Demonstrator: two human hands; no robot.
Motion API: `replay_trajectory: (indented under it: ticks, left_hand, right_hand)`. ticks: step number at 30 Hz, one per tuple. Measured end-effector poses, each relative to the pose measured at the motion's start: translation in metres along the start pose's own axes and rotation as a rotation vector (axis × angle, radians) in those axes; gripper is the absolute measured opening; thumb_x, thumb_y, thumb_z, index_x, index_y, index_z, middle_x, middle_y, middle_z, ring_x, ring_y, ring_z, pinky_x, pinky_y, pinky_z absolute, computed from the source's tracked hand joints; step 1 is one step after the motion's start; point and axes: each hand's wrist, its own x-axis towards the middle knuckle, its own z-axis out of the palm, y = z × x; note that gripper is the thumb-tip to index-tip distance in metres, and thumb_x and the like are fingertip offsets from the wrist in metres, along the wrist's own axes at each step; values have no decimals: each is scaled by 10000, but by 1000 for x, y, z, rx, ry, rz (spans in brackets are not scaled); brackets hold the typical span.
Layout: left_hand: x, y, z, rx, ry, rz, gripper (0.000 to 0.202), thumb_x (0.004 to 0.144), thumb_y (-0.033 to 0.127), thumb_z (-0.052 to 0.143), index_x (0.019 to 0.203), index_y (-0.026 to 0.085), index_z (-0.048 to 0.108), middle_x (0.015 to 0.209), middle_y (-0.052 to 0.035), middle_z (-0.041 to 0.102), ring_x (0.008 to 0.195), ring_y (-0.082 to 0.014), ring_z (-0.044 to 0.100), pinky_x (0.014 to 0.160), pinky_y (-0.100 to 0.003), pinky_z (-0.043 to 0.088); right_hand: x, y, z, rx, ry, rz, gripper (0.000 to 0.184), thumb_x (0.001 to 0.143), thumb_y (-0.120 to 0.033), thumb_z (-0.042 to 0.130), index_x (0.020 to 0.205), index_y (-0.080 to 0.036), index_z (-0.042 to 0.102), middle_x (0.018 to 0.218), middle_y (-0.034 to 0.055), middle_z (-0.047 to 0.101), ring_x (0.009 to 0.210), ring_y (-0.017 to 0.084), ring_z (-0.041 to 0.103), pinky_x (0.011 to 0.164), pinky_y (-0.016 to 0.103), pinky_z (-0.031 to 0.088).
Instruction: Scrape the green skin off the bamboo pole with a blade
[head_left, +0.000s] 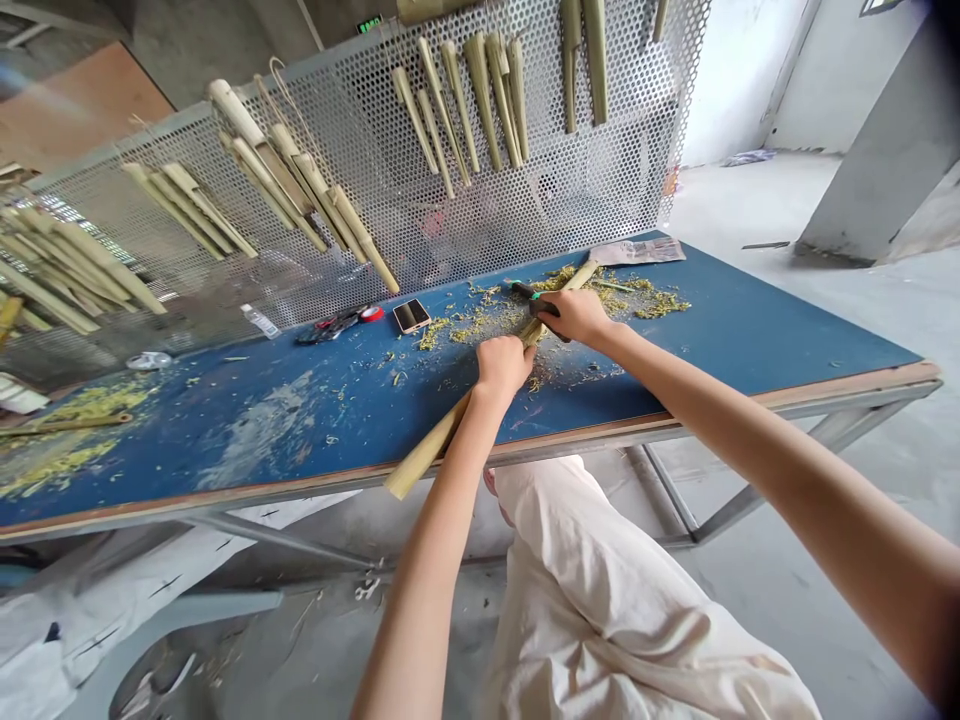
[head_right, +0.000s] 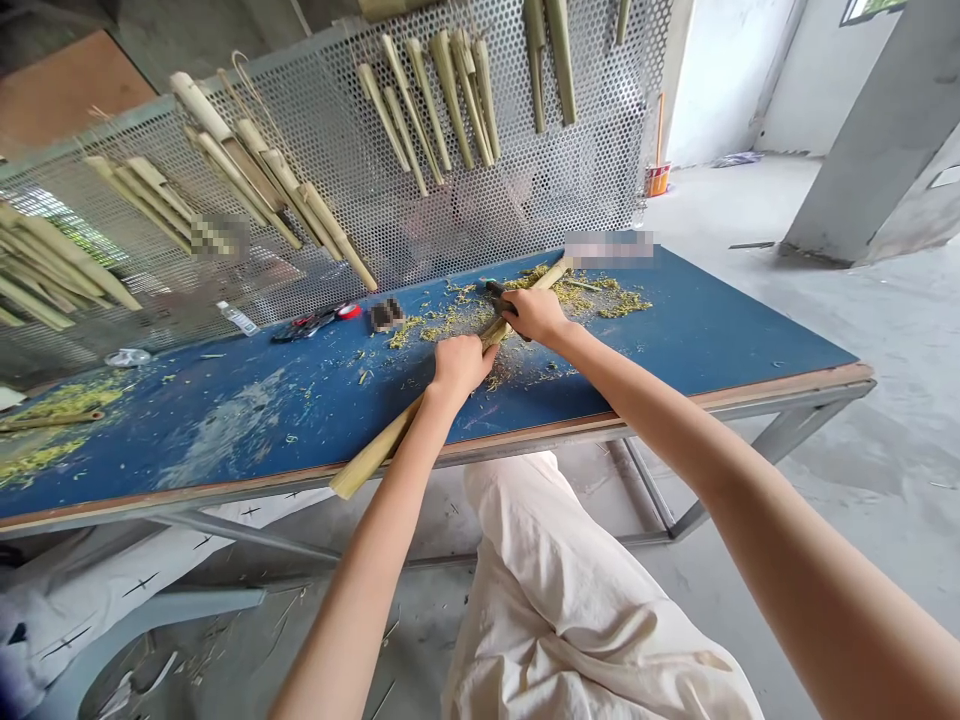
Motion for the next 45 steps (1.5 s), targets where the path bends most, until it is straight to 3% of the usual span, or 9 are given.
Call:
replay_trajectory:
  ticks: [5, 9, 15, 19, 25, 34, 39, 43, 45]
  left_hand:
    - [0, 0, -1, 1, -17, 9, 508, 1034, 454, 441, 1079, 48, 744, 1041, -246, 731, 988, -309, 719, 804, -336, 496]
    - [-1, 0, -2, -4, -18, -1, 502, 1035, 446, 435, 1086, 52, 742, 1033, -241, 731, 997, -312, 718, 801, -333, 497]
    - [-1, -1, -2, 5, -13, 6, 515, 1032, 461, 436, 1085, 51, 743, 1029, -241, 733, 992, -314, 720, 786, -334, 499]
    - [0, -1, -1, 4, -27, 9, 500, 1034, 449, 435, 1091, 60, 745, 1038, -237, 730, 1013, -309, 714, 818, -332, 496]
    - [0, -1, -1, -3, -19, 0, 497, 1032, 458, 444, 1086, 62, 739, 1042, -235, 733, 993, -300, 719, 815, -326, 496]
    - [0, -1, -1, 0, -14, 5, 504, 1032, 459, 441, 1104, 56, 736, 1066, -246, 728, 999, -305, 719, 811, -330, 498]
    - [-1, 0, -1, -13, -11, -2, 501, 1030, 461, 445, 1101, 61, 739, 1039, -237, 732, 987, -306, 722, 796, -329, 500]
    - [-1, 0, -1, -11, -17, 1, 498, 1027, 459, 457, 1097, 53, 737, 1056, -249, 728, 999, -311, 720, 805, -332, 498]
    - [0, -1, -1, -12, -13, 3, 498, 1030, 458, 453, 1096, 53, 734, 1054, -248, 728, 1002, -309, 719, 812, -329, 496]
  right_hand:
    - [-2, -3, -3, 57, -40, -4, 437, 952, -372, 568, 1323, -163, 667, 1061, 145, 757, 942, 303, 692, 729, 322, 446]
    - [-5, -9, -5, 7, -30, 11, 361, 977, -317, 509, 1228, -146, 704, 1024, 153, 757, 921, 308, 693, 727, 341, 443]
    - [-3, -5, -1, 78, -32, 27, 416, 963, -346, 549, 1312, -157, 675, 1047, 145, 757, 927, 295, 689, 748, 325, 453]
    - [-1, -4, 0, 139, -52, -45, 394, 959, -364, 570, 1276, -165, 693, 1067, 131, 757, 934, 277, 689, 764, 306, 456]
    - [0, 3, -1, 109, -30, 8, 435, 959, -336, 561, 1335, -144, 664, 1085, 150, 756, 972, 296, 696, 780, 321, 467]
    - [2, 7, 4, 213, -38, -29, 403, 942, -361, 596, 1269, -146, 691, 1067, 137, 759, 936, 278, 694, 746, 299, 474]
    - [5, 11, 7, 89, -13, 37, 408, 964, -354, 547, 1289, -140, 668, 1040, 154, 754, 901, 289, 691, 723, 310, 457]
    - [5, 12, 9, 143, -76, -127, 394, 964, -391, 551, 1243, -136, 663, 1026, 140, 750, 858, 258, 676, 699, 284, 435]
    - [5, 10, 8, 123, -70, -106, 386, 963, -385, 548, 1232, -132, 659, 1016, 143, 747, 850, 254, 672, 690, 281, 422]
